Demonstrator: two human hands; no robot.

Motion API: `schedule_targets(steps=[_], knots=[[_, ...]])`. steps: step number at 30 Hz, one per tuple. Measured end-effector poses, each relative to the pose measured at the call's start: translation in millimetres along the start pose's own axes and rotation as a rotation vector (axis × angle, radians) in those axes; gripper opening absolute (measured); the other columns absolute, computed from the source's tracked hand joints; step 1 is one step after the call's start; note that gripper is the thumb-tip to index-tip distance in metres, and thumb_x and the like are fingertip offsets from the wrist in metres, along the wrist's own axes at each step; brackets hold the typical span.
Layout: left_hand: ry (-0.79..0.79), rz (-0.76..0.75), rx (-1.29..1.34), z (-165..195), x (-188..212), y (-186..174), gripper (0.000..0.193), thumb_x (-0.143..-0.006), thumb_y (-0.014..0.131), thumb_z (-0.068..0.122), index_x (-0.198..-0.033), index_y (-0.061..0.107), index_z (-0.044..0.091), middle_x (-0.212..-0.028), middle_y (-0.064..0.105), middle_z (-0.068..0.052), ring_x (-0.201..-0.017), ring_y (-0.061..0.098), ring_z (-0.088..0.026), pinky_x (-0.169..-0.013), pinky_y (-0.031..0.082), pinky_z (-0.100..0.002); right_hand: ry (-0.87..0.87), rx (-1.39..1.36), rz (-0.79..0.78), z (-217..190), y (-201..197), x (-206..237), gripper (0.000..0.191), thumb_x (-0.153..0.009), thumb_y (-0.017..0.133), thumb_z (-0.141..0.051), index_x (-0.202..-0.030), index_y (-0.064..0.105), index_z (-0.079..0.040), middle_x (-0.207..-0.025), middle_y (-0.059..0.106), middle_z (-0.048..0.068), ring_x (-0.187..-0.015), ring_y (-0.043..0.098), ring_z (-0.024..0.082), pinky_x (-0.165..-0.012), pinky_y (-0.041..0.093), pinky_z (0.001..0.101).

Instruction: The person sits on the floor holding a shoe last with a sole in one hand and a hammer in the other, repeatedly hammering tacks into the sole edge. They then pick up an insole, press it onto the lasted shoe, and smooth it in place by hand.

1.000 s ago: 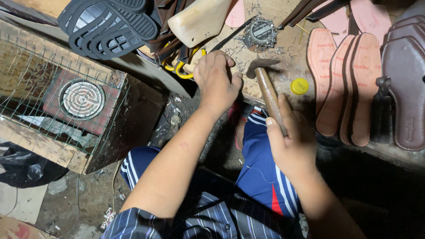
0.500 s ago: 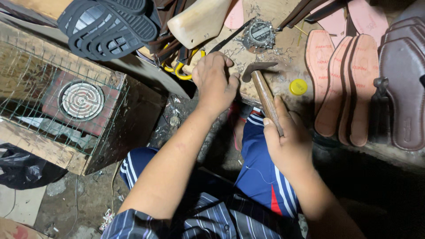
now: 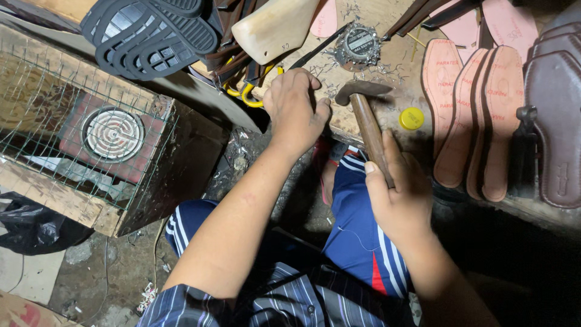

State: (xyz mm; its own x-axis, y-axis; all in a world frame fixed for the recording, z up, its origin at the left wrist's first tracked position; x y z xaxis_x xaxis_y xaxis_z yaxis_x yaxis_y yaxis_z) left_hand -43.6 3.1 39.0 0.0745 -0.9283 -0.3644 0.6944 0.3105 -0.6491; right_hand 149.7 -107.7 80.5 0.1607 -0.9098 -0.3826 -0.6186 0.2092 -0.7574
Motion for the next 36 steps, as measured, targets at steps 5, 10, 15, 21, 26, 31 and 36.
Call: schedule_targets(steps=[5, 10, 15, 21, 26, 31, 36], knots=[[0.014, -0.001, 0.009, 1, -1, 0, 0.037, -0.074, 0.079, 0.017, -0.104, 0.058, 0.011, -0.11, 0.057, -0.009, -0.117, 0.05, -0.032, -0.101, 0.032, -0.045, 0.056, -0.008, 0.002, -1, 3, 1, 0.052, -0.098, 0.068, -0.017, -0.146, 0.056, 0.0, -0.117, 0.068, 0.024, -0.103, 0.068, 0.039, -0.091, 0.054, 0.0439], [-0.001, -0.026, 0.013, -3, 3, 3, 0.03, -0.077, 0.078, 0.017, -0.102, 0.061, 0.011, -0.112, 0.057, -0.008, -0.117, 0.05, -0.031, -0.102, 0.033, -0.045, 0.044, -0.021, 0.02, 5, 4, 4, 0.05, -0.099, 0.067, -0.015, -0.145, 0.056, 0.002, -0.116, 0.068, 0.024, -0.103, 0.069, 0.038, -0.091, 0.055, 0.0429], [0.05, 0.023, 0.035, -6, 5, 5, 0.011, -0.087, 0.075, 0.017, -0.097, 0.072, 0.014, -0.122, 0.061, -0.004, -0.122, 0.052, -0.028, -0.105, 0.033, -0.043, 0.561, -0.522, 0.045, 42, 18, 47, 0.037, -0.1, 0.065, -0.013, -0.134, 0.064, 0.002, -0.09, 0.07, 0.017, -0.071, 0.066, 0.024, -0.069, 0.056, 0.0359], [0.083, -0.036, 0.087, 0, 5, 2, 0.01, -0.079, 0.078, 0.019, -0.088, 0.075, 0.015, -0.113, 0.057, -0.008, -0.119, 0.05, -0.032, -0.102, 0.03, -0.048, 0.196, -0.24, 0.052, 30, 5, 91, 0.046, -0.093, 0.07, -0.006, -0.137, 0.06, 0.003, -0.112, 0.071, 0.017, -0.096, 0.071, 0.021, -0.087, 0.056, 0.0327], [0.158, -0.003, -0.019, 14, 6, -1, 0.008, -0.079, 0.074, 0.014, -0.086, 0.071, 0.011, -0.119, 0.056, -0.01, -0.121, 0.047, -0.033, -0.104, 0.028, -0.051, 0.196, -0.24, 0.058, 30, 13, 106, 0.046, -0.087, 0.075, -0.007, -0.131, 0.062, 0.002, -0.103, 0.067, 0.016, -0.085, 0.069, 0.023, -0.077, 0.056, 0.0333], [0.202, 0.085, -0.089, 18, 2, -3, 0.007, -0.083, 0.071, 0.009, -0.089, 0.068, 0.009, -0.122, 0.058, -0.007, -0.124, 0.048, -0.029, -0.106, 0.028, -0.049, 0.137, -0.183, 0.075, 31, 17, 102, 0.046, -0.087, 0.074, -0.007, -0.13, 0.062, 0.001, -0.102, 0.066, 0.018, -0.084, 0.068, 0.029, -0.078, 0.056, 0.0359], [0.12, 0.17, -0.126, -7, -14, -22, 0.008, -0.091, 0.072, 0.009, -0.098, 0.068, 0.007, -0.121, 0.058, -0.006, -0.123, 0.049, -0.029, -0.101, 0.03, -0.045, 0.08, -0.149, 0.097, 32, 19, 99, 0.045, -0.089, 0.073, -0.009, -0.131, 0.06, 0.001, -0.106, 0.066, 0.02, -0.088, 0.069, 0.034, -0.08, 0.056, 0.0388]])
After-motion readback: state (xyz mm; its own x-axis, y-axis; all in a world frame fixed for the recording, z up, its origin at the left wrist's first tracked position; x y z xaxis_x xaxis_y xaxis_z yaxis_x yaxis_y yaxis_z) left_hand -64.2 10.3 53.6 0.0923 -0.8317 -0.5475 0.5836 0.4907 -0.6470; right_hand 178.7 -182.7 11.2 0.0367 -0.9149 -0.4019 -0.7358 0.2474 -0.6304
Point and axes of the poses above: each hand's wrist, its own x-axis away from the middle knuckle, its own y-axis out of the palm, z = x × y, the point moved 6 cm from there along -x, towards the middle knuckle
